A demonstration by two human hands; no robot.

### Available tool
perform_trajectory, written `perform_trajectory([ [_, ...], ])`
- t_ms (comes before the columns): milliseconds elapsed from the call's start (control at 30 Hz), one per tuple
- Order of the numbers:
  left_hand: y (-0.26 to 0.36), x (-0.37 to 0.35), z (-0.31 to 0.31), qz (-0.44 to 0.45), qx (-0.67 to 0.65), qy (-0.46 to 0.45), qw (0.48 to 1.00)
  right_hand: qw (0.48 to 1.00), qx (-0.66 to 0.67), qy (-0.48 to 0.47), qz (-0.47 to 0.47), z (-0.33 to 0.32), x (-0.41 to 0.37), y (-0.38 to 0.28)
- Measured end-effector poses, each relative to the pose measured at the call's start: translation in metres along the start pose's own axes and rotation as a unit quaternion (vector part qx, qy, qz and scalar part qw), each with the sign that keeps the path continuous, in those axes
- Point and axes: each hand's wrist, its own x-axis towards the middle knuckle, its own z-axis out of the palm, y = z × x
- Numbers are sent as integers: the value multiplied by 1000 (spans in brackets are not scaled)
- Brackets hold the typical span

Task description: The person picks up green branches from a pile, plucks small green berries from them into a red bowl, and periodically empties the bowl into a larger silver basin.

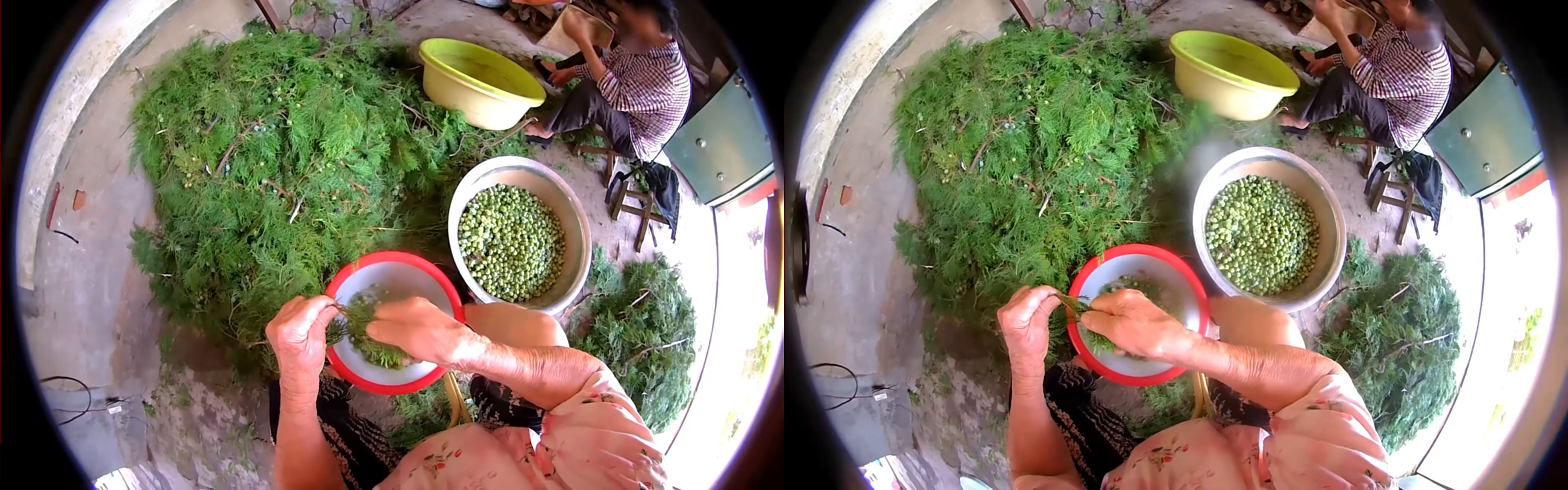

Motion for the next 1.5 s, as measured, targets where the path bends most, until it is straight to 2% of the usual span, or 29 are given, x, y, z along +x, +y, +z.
perform_trajectory([
  [67, -2, -2, -2, -8, -21, -1, 1000, 1000, -5, 2, 29, -2, -5, -12],
  [167, -3, -4, -2, -22, -43, -3, 999, 991, -105, 30, -80, -2, -4, -3],
  [267, 1, -3, -5, -37, -43, 5, 998, 998, 12, 66, 9, 0, -8, -17],
  [333, 2, -4, -3, -34, -43, 13, 998, 998, 26, 53, 21, 0, -6, -13],
  [367, 2, -5, -4, -49, -49, 17, 997, 998, 34, 47, 27, 0, -4, -9],
  [467, 1, -9, -8, -116, -85, 10, 990, 998, 1, 59, -32, -1, 4, 6],
  [600, 4, -5, -16, -223, -150, -24, 963, 997, 0, 81, 4, -1, 3, -2],
  [633, 3, -5, -17, -226, -168, -30, 959, 997, 2, 75, 31, -2, 3, -7],
  [733, 8, 0, -19, -234, -175, -74, 953, 996, -23, 76, -37, 2, 13, 12],
  [867, 9, -5, -16, -231, -165, -118, 952, 950, -258, 93, -148, 4, 23, 33],
  [1033, 17, -9, -12, -235, -219, -58, 945, 931, -296, 103, -189, 1, 25, 31],
  [1100, 24, -8, -12, -218, -182, -64, 957, 912, -336, 108, -211, -5, 27, 36],
  [1133, 24, -8, -14, -205, -149, -68, 965, 899, -395, 87, -170, -8, 28, 34],
  [1167, 21, -9, -18, -222, -140, -66, 963, 902, -399, 84, -145, -11, 31, 39],
  [1200, 17, -9, -22, -240, -132, -64, 960, 902, -389, 100, -160, -15, 36, 48],
  [1233, 14, -9, -24, -269, -195, -3, 943, 911, -371, 106, -145, -20, 32, 43],
  [1267, 10, -10, -25, -293, -258, 58, 919, 884, -451, 81, -94, -27, 35, 44],
  [1300, 8, -7, -33, -310, -269, 95, 907, 873, -471, 83, -92, -35, 38, 55],
  [1333, 8, -5, -41, -326, -279, 130, 894, 872, -460, 61, -154, -40, 45, 60],
  [1367, 6, -4, -43, -318, -305, 161, 883, 937, -339, 75, -50, -40, 43, 64],
  [1400, -1, -5, -43, -309, -291, 188, 886, 972, -211, 89, 55, -36, 37, 43],
  [1433, -2, -5, -41, -312, -291, 198, 882, 978, -180, 76, 79, -31, 35, 34],
  [1500, -7, -6, -35, -311, -320, 220, 868, 965, -258, 46, 4, -24, 37, 40],
])
